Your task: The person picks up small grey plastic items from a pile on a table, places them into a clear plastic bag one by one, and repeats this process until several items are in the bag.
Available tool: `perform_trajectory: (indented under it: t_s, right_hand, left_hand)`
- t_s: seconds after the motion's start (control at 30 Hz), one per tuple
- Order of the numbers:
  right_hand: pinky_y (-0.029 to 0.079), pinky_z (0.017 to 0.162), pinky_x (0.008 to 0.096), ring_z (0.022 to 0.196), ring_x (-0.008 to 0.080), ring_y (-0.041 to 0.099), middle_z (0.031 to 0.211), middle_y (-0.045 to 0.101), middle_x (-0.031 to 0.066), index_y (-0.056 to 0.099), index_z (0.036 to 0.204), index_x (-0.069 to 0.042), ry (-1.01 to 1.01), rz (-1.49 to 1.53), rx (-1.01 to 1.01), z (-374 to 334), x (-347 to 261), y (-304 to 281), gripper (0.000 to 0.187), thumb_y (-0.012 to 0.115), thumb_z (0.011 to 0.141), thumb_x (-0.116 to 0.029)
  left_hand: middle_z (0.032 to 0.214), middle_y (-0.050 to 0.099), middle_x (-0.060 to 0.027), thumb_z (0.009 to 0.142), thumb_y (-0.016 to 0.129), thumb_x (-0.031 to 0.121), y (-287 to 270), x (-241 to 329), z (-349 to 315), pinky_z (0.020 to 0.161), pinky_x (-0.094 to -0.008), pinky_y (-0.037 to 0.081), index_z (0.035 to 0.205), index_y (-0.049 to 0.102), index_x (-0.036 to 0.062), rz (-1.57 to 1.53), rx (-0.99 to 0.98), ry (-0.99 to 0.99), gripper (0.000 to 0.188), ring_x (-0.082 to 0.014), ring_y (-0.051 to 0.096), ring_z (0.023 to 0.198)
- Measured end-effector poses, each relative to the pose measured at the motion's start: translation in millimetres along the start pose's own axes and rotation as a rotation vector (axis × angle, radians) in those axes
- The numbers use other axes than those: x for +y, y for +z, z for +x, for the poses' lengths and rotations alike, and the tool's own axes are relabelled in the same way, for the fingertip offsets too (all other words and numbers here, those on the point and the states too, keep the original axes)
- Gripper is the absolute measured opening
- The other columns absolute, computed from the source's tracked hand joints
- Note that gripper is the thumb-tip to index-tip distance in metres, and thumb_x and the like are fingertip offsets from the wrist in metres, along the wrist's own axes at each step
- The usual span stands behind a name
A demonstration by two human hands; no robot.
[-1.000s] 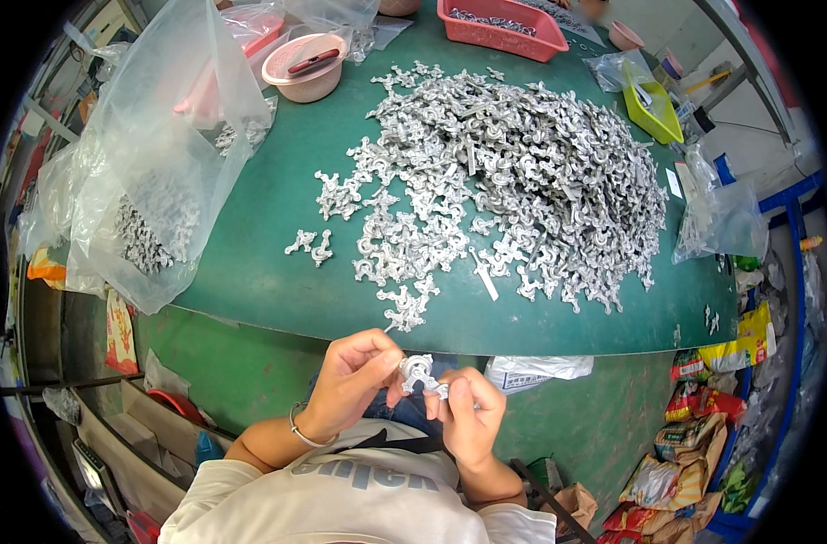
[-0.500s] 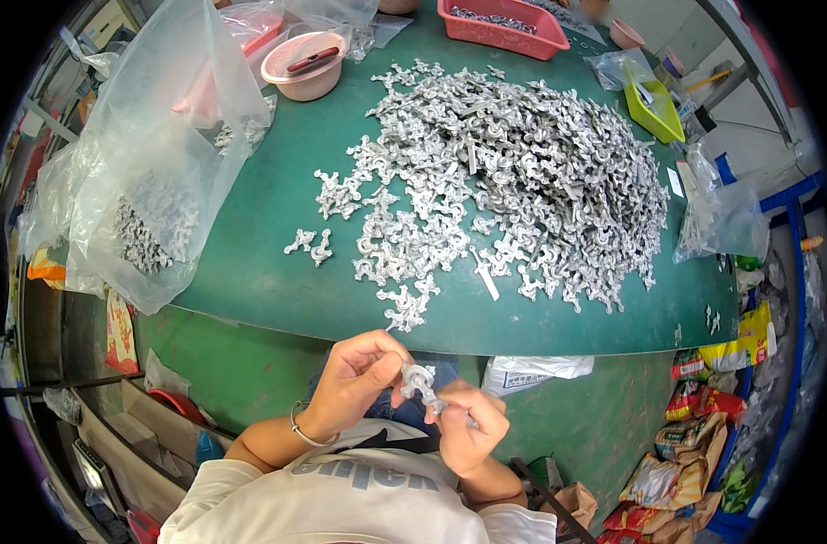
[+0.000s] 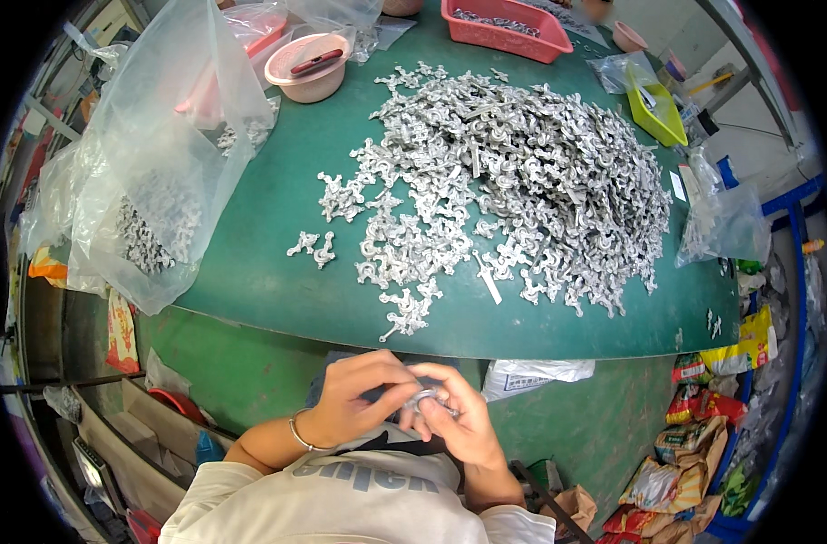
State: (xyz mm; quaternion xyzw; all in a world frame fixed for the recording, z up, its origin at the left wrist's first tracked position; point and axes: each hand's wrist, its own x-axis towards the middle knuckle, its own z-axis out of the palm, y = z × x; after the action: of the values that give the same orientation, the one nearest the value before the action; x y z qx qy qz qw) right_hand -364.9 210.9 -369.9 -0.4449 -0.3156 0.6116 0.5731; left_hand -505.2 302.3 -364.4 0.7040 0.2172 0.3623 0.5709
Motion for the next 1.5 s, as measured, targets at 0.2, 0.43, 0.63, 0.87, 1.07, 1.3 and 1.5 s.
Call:
perform_trajectory:
  t_s: [0.2, 0.43, 0.63, 0.87, 1.07, 1.3, 1.5]
  right_hand:
    - [0.032, 0.038, 0.0218, 0.047, 0.0153, 0.044, 0.062, 0.048, 0.0102, 0.048, 0.1, 0.0, -0.047, 0.573, 0.095, 20, 15, -20, 0.021, 0.049, 0.089, -0.018]
    - [0.032, 0.038, 0.0218, 0.05, 0.0132, 0.038, 0.066, 0.041, 0.0048, 0.048, 0.09, -0.002, -0.174, 0.497, 0.121, 25, 41, -37, 0.016, 0.052, 0.088, -0.017]
    - [0.037, 0.048, 0.0187, 0.058, 0.0074, 0.044, 0.08, 0.051, 0.0058, 0.049, 0.111, 0.002, -0.122, -0.066, 0.339, 31, 37, -19, 0.025, 0.05, 0.087, -0.007]
    - [0.04, 0.056, 0.0189, 0.062, 0.0067, 0.047, 0.098, 0.057, 0.0084, 0.054, 0.114, 0.001, -0.24, -0.336, 0.415, 42, 34, -9, 0.03, 0.055, 0.084, -0.006]
    - [0.037, 0.053, 0.0179, 0.061, 0.0062, 0.048, 0.076, 0.058, 0.0057, 0.058, 0.096, 0.003, -0.288, -0.164, 0.389, 31, 26, -6, 0.015, 0.056, 0.085, -0.006]
    - [0.038, 0.053, 0.0199, 0.059, 0.0071, 0.048, 0.078, 0.058, 0.0078, 0.054, 0.085, 0.002, -0.354, -0.238, 0.474, 15, 14, 1, 0.007, 0.056, 0.084, -0.004]
    - [0.038, 0.052, 0.0196, 0.058, 0.0073, 0.047, 0.079, 0.058, 0.0097, 0.053, 0.084, 0.002, -0.428, -0.221, 0.431, 11, 9, 4, 0.008, 0.055, 0.085, -0.005]
  left_hand:
    - [0.084, 0.055, -0.0095, 0.072, 0.067, 0.007, -10, -31, 5, 0.066, -0.0313, 0.043, 0.097, 0.057, 0.0026, 0.487, 0.166, -0.039, 0.027, -0.023, 0.054, 0.075]
    - [0.082, 0.056, -0.0091, 0.068, 0.068, 0.003, -10, -71, 7, 0.075, -0.0333, 0.041, 0.095, 0.059, 0.0039, 0.691, 0.145, -0.049, 0.029, -0.0257, 0.052, 0.076]
    - [0.081, 0.06, -0.0095, 0.07, 0.064, -0.005, -4, -68, 11, 0.066, -0.0302, 0.045, 0.087, 0.063, 0.0028, 0.418, 0.337, -0.022, 0.02, -0.0237, 0.057, 0.074]
    - [0.081, 0.063, -0.0101, 0.072, 0.062, -0.009, 7, -52, 6, 0.063, -0.0245, 0.047, 0.087, 0.065, -0.0007, -0.032, 0.394, -0.151, 0.018, -0.0166, 0.06, 0.069]
    - [0.087, 0.062, -0.0136, 0.078, 0.057, -0.009, 4, -33, -2, 0.07, -0.0266, 0.051, 0.095, 0.06, -0.0072, -0.42, 0.247, -0.228, 0.017, -0.0155, 0.06, 0.08]
    - [0.096, 0.061, -0.0123, 0.08, 0.059, -0.003, -1, -11, -3, 0.071, -0.0224, 0.051, 0.103, 0.057, -0.0066, -0.475, 0.092, -0.366, 0.023, -0.0146, 0.062, 0.084]
    - [0.092, 0.063, -0.0121, 0.081, 0.059, -0.002, 2, -14, -6, 0.069, -0.0212, 0.051, 0.096, 0.06, -0.0085, -0.453, 0.086, -0.26, 0.016, -0.0145, 0.063, 0.081]
